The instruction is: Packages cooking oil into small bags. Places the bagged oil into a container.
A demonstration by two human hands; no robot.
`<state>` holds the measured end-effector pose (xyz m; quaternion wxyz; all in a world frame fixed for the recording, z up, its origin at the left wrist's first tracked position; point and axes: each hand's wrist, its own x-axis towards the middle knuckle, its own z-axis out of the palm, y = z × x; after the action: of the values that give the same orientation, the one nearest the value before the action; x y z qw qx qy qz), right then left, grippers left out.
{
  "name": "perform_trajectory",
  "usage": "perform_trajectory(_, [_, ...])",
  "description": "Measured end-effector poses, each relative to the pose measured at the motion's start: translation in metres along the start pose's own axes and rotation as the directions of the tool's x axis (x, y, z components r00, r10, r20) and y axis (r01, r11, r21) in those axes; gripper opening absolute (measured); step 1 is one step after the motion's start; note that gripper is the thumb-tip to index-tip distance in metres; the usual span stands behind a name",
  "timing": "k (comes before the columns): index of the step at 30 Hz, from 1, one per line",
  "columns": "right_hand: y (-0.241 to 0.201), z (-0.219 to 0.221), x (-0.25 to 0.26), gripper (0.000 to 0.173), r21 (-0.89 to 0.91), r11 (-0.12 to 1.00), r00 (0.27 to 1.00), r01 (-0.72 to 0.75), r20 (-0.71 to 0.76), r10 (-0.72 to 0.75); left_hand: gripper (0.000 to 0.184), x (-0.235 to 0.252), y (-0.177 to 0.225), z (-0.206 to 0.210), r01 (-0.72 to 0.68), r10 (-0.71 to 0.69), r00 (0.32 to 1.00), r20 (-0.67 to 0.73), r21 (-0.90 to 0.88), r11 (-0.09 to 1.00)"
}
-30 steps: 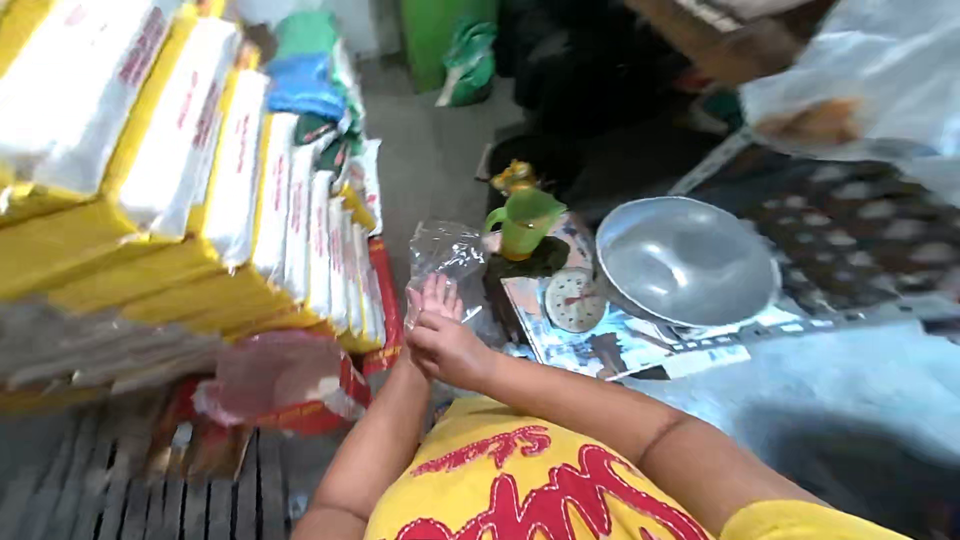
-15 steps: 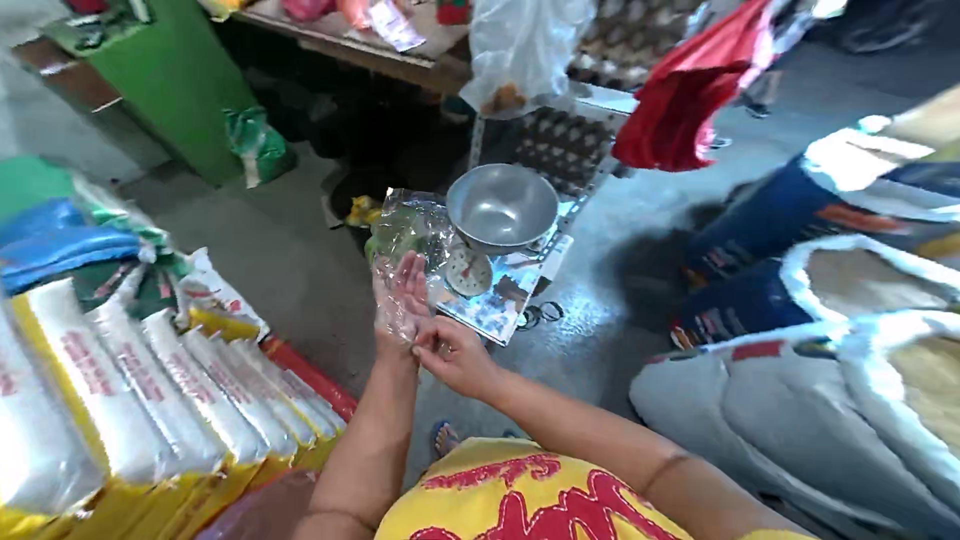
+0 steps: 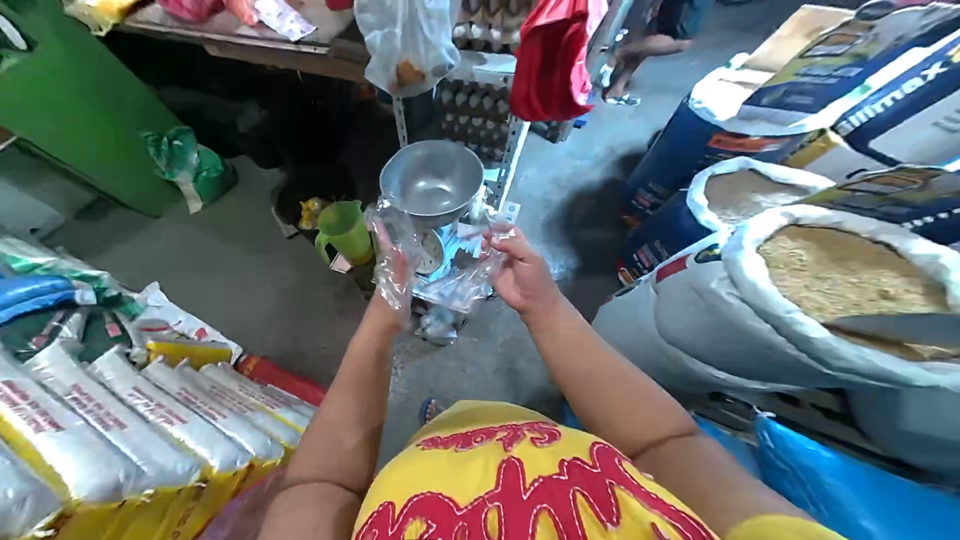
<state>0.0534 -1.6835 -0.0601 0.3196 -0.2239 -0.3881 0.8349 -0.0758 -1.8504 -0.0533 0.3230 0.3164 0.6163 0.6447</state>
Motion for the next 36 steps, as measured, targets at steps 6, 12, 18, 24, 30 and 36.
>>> perform_trajectory(6, [-0.011, -0.016, -0.009, 0.027, 0.077, 0.99, 0.99, 0.118, 0.068, -0.123, 0.103, -0.01, 0.005, 0.059, 0.049, -0.062, 0.99, 0.125, 0.104, 0.993])
perform_trajectory(12, [-0.03, -0.037, -0.016, 0.039, 0.05, 0.994, 0.996, 0.092, 0.01, -0.093, 0.106, -0.02, 0.006, 0.075, 0.144, -0.144, 0.99, -0.009, 0.137, 0.98])
perform_trajectory(18, [-0.051, -0.061, -0.023, 0.044, 0.168, 0.983, 0.994, 0.07, 0.076, -0.083, 0.101, -0.041, 0.009, 0.071, 0.119, -0.09, 0.98, -0.176, 0.159, 0.98])
perform_trajectory(24, [-0.06, -0.07, -0.041, 0.048, -0.1, 0.995, 0.965, -0.009, 0.259, 0.035, 0.084, -0.034, 0.041, 0.066, -0.243, 0.278, 0.946, -0.166, 0.202, 0.949])
perform_trajectory(30, [-0.046, -0.051, -0.056, 0.04, -0.348, 0.937, 0.901, 0.008, 0.409, 0.144, 0.088, -0.012, 0.06, 0.082, -0.276, 0.22, 0.96, 0.17, 0.473, 0.837])
perform_trajectory(36, [-0.036, -0.04, -0.058, 0.02, -0.665, 0.745, 0.926, 0.05, 0.31, 0.214, 0.024, 0.011, 0.056, 0.048, -0.162, 0.057, 0.982, 0.183, 0.636, 0.754])
